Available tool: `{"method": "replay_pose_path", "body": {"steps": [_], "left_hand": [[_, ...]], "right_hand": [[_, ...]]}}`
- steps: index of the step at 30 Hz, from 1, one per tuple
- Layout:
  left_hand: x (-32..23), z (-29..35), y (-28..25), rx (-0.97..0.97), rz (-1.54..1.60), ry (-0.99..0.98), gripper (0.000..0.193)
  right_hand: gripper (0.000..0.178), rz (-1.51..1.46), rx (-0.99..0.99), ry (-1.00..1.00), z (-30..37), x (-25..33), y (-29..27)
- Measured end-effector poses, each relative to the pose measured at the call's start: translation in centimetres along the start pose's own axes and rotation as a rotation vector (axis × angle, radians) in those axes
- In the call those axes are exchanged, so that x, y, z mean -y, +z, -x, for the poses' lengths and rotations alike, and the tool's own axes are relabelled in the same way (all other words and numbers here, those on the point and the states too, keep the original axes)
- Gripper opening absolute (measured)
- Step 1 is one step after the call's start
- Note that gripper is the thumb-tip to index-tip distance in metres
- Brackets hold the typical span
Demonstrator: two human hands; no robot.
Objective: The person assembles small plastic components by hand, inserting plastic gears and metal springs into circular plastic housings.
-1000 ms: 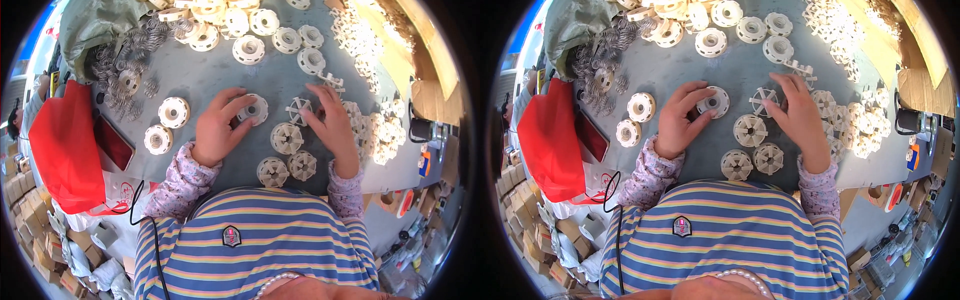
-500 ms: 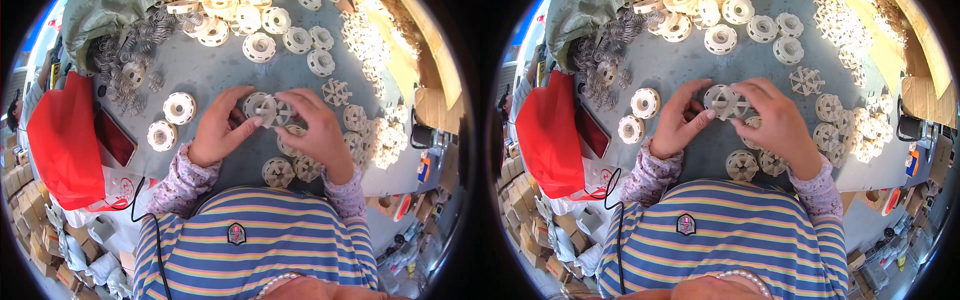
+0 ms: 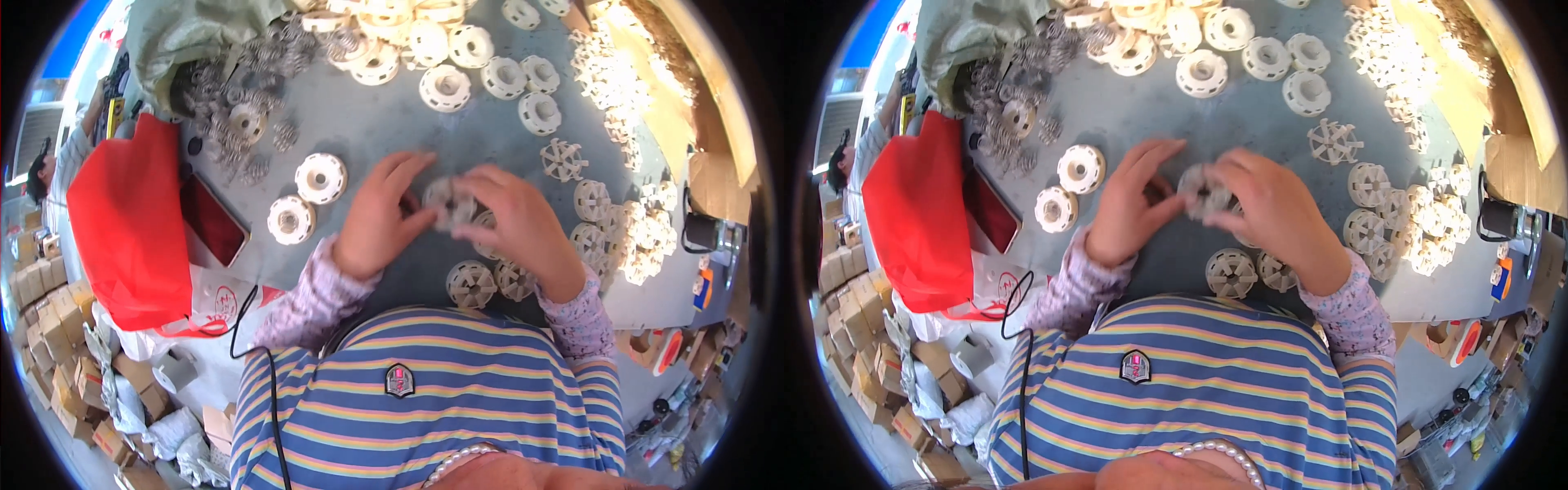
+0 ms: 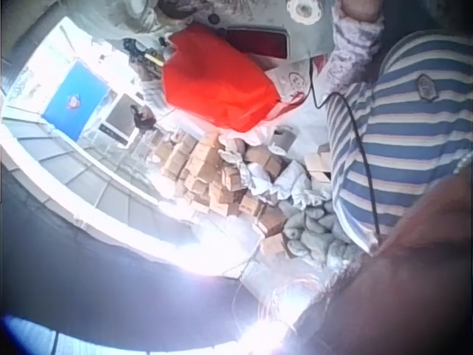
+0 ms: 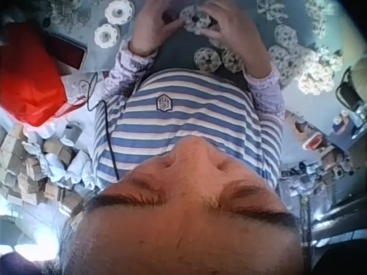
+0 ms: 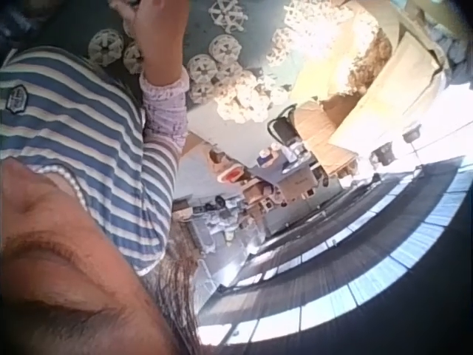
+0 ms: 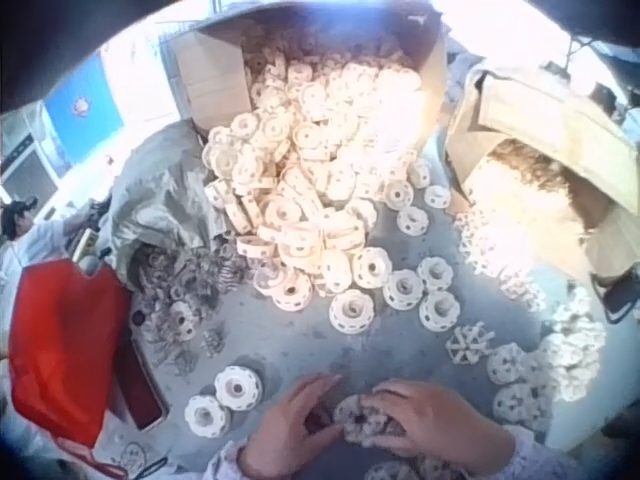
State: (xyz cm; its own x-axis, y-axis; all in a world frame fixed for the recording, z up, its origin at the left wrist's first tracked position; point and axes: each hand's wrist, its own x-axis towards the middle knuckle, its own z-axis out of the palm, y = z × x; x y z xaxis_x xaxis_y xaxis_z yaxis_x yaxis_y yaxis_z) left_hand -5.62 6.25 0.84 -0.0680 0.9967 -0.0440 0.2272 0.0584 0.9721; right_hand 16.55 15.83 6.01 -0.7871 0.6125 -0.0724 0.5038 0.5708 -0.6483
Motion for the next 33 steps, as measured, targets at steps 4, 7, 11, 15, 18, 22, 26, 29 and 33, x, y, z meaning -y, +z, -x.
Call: {"method": "replay_pose_path", "body": {"steps": [4, 7, 11, 15, 18, 22, 26, 29, 33], "left_hand": [[-2.7, 2.4, -4.8, -0.24, -0.858, 0.203, 0.079], [-1.4, 2.9, -6.8, -0.275, -1.061, 0.068, 0.08], [-1.6, 1.6, -5.7, -0.161, -0.852, 0.084, 0.073], [-1.8, -0.6, -1.4, -0.216, -0.654, 0.263, 0.064], [-1.0, -1.9, -4.9, -0.332, -0.72, 0.299, 0.058], [0.4, -1.6, -11.3, -0.544, -1.158, 0.097, 0.052], [0.9, -2.1, -12.7, -0.478, -1.129, 0.046, 0.051], [0.2, -2.6, -9.6, -0.299, -0.386, -0.041, 0.048], [-3.1, -1.3, -2.8, 0.16, 0.749, -0.221, 0.048]], "right_hand": [[0.063, 0.123, -0.317, 0.033, 2.7, -3.8, -2.6], [0.052, 0.533, -0.577, 0.169, 3.8, -8.7, -3.6], [0.05, 0.238, -0.472, 0.304, 3.6, -9.5, -3.2], [0.05, 0.212, -0.377, 0.196, 3.6, -7.6, -2.5], [0.05, 0.193, -0.384, 0.178, 4.0, -8.7, -2.4], [0.051, 0.108, -0.441, 0.145, 4.1, -9.6, -2.7], [0.052, 0.293, -0.362, 0.185, 4.4, -9.4, -3.8], [0.052, 0.378, -0.405, 0.16, 4.9, -7.2, -4.8], [0.043, -0.162, -0.404, -0.064, 2.2, -1.4, -4.5]]}}
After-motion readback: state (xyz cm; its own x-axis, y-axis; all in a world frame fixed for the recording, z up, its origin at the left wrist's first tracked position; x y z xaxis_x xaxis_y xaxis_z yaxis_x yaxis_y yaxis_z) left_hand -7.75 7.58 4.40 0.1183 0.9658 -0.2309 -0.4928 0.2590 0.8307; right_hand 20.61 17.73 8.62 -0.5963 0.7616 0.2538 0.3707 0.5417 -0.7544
